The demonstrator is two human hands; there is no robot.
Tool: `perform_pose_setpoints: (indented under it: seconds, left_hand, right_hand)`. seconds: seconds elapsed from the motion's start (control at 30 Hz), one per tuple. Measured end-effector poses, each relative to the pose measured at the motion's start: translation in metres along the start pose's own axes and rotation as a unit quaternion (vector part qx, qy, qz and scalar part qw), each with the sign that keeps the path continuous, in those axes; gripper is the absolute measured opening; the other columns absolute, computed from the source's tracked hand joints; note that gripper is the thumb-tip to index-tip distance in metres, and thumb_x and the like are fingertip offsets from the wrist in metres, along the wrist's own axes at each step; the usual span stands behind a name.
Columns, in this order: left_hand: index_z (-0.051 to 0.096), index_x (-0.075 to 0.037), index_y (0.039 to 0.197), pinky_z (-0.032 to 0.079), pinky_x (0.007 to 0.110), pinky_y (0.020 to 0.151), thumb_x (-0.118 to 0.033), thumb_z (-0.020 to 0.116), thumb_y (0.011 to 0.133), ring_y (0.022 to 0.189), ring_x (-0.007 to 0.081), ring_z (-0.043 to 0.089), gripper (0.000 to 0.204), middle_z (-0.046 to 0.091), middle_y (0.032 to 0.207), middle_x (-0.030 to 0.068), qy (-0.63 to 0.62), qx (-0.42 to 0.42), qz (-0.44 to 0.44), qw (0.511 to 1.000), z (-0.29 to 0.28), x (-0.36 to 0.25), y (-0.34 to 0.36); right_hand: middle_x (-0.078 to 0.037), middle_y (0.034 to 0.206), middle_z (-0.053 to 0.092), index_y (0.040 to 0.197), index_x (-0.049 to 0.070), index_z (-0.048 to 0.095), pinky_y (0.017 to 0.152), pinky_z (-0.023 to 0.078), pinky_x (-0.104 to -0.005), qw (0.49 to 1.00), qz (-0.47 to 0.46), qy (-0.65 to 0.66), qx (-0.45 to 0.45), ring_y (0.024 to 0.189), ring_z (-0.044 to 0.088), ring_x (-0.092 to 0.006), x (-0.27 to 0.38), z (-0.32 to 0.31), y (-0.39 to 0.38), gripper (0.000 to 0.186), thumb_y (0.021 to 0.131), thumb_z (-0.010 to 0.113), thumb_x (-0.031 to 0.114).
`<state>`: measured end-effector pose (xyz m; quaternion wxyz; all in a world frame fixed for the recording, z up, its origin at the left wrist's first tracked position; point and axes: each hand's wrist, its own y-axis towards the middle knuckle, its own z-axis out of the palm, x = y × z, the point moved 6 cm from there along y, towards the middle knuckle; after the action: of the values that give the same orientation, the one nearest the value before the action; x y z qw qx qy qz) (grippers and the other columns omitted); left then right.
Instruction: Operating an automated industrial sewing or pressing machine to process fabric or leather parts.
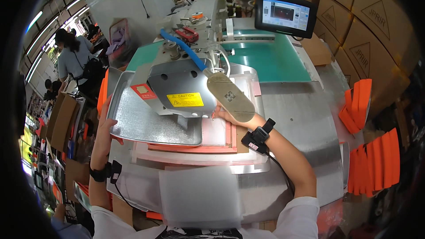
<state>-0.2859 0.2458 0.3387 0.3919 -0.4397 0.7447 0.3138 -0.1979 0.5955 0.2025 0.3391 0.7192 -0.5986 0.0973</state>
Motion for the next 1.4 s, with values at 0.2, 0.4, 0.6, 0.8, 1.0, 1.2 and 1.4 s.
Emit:
perform_pose_setpoints:
  seconds: [0.2, 0.4, 0.6, 0.8, 1.0, 1.2, 1.4]
  left_hand:
    - [0.022, -0.008, 0.149, 0.014, 0.038, 0.114, -0.041, 0.039, 0.092, 0.141, 0.0255, 0.022, 0.068, 0.027, 0.150, 0.0134, -0.027, 0.089, 0.056, 0.994, 0.028, -0.049, -0.004]
    - [0.028, -0.005, 0.143, 0.059, 0.047, 0.077, -0.033, 0.044, 0.094, 0.112, 0.0290, 0.058, 0.059, 0.046, 0.134, 0.0168, -0.267, 0.152, -0.073, 0.949, 0.057, -0.069, -0.012]
    - [0.027, -0.004, 0.140, 0.062, 0.043, 0.070, -0.025, 0.045, 0.095, 0.098, 0.0320, 0.065, 0.053, 0.052, 0.125, 0.0185, -0.362, 0.188, -0.142, 0.902, 0.044, -0.053, -0.006]
    - [0.024, -0.004, 0.142, 0.061, 0.044, 0.074, -0.021, 0.046, 0.095, 0.103, 0.0335, 0.063, 0.055, 0.049, 0.129, 0.0201, -0.378, 0.211, -0.169, 0.885, 0.040, -0.056, -0.004]
    - [0.024, -0.006, 0.143, 0.059, 0.047, 0.079, -0.018, 0.046, 0.094, 0.106, 0.0315, 0.061, 0.055, 0.048, 0.132, 0.0171, -0.368, 0.225, -0.216, 0.876, 0.034, -0.051, -0.002]
    - [0.021, -0.008, 0.147, 0.049, 0.043, 0.094, -0.014, 0.047, 0.092, 0.121, 0.0248, 0.051, 0.061, 0.043, 0.138, 0.0124, -0.218, 0.320, -0.210, 0.898, 0.043, -0.029, -0.004]
    - [0.017, 0.002, 0.147, 0.023, 0.036, 0.112, -0.026, 0.048, 0.094, 0.140, 0.0272, 0.024, 0.068, 0.027, 0.149, 0.0200, 0.241, 0.418, -0.102, 0.870, 0.060, 0.022, 0.011]
  right_hand:
    - [-0.013, 0.103, 0.061, 0.113, 0.007, 0.059, 0.081, 0.045, -0.0354, 0.998, -0.055, -0.016, 0.002, 0.088, 0.057, -0.0253, 0.023, -0.019, -0.001, 0.037, 0.080, 0.070, 0.020]
    - [-0.019, 0.109, 0.058, 0.109, 0.007, 0.060, 0.092, 0.039, -0.0449, 0.998, -0.029, -0.022, -0.046, 0.105, 0.047, -0.0400, 0.019, -0.011, 0.001, 0.041, 0.075, 0.074, 0.026]
    - [-0.012, 0.106, 0.060, 0.104, 0.008, 0.062, 0.098, 0.029, -0.0407, 0.978, -0.095, -0.162, -0.089, 0.108, 0.050, -0.0281, 0.044, -0.027, -0.006, 0.033, 0.078, 0.067, 0.028]
    - [-0.010, 0.094, 0.063, 0.102, 0.010, 0.062, 0.092, 0.029, -0.0427, 0.989, -0.058, -0.105, -0.088, 0.104, 0.052, -0.0268, 0.040, -0.028, -0.005, 0.035, 0.077, 0.067, 0.034]
    - [-0.008, 0.093, 0.063, 0.096, 0.010, 0.063, 0.089, 0.029, -0.0440, 0.996, -0.021, 0.005, -0.085, 0.101, 0.053, -0.0257, 0.028, -0.027, -0.006, 0.023, 0.078, 0.064, 0.025]
    - [-0.010, 0.088, 0.063, 0.084, 0.005, 0.064, 0.087, 0.033, -0.0425, 1.000, 0.001, 0.029, -0.006, 0.101, 0.055, -0.0264, 0.007, -0.033, -0.003, 0.011, 0.078, 0.059, 0.013]
    - [-0.014, 0.076, 0.058, 0.072, -0.004, 0.063, 0.071, 0.044, -0.0346, 0.988, -0.041, 0.127, -0.084, 0.076, 0.056, -0.0278, 0.007, -0.063, -0.007, 0.012, 0.075, 0.063, 0.007]
